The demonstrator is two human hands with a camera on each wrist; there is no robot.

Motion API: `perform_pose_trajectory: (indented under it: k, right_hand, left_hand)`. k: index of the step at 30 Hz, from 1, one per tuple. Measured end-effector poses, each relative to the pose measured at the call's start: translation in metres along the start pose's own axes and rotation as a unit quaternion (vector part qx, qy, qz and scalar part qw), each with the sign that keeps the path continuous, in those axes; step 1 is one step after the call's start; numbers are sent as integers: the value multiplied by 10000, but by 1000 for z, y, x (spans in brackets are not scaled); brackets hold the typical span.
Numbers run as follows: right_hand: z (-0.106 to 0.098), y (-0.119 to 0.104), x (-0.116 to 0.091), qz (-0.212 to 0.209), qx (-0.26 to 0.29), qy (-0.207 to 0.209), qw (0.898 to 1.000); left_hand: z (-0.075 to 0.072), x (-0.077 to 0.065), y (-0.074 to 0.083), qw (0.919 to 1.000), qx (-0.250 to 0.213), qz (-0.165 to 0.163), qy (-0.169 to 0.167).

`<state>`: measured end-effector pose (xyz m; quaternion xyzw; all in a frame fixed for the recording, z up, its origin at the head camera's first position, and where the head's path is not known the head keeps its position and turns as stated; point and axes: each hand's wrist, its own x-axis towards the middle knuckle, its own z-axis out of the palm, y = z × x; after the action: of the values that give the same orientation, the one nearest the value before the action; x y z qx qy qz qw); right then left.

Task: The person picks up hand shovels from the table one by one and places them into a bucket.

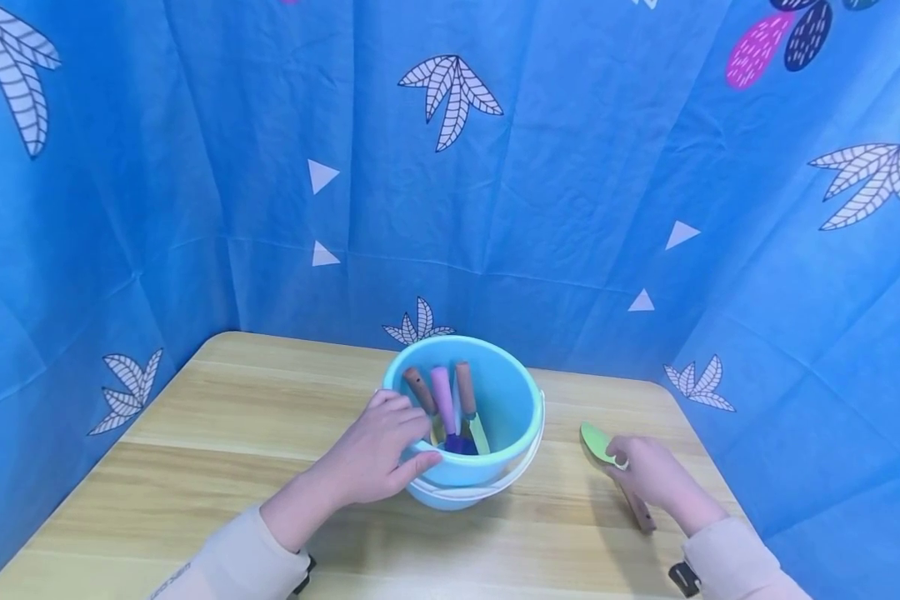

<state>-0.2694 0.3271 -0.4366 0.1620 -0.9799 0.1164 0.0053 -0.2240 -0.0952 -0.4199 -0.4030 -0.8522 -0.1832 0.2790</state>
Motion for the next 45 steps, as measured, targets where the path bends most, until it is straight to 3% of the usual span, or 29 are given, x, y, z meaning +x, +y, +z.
perform_pose_trajectory:
  k: [11,20,36,45]
  right_hand:
    - [13,18,0,618,78,-162,9979]
    - [17,19,-6,1195,262,-460,9914]
    - [36,22,-13,1414,335,-639,9873]
    - [43,23,-17,1426,463,-534,9873]
  left_hand:
    - [1,1,0,10000,-19,26,-7]
    - [1,0,-1,10000,-16,37,37]
    - [0,0,-2,10000,-10,58,49]
    - [1,0,-4,10000,-32,46,79]
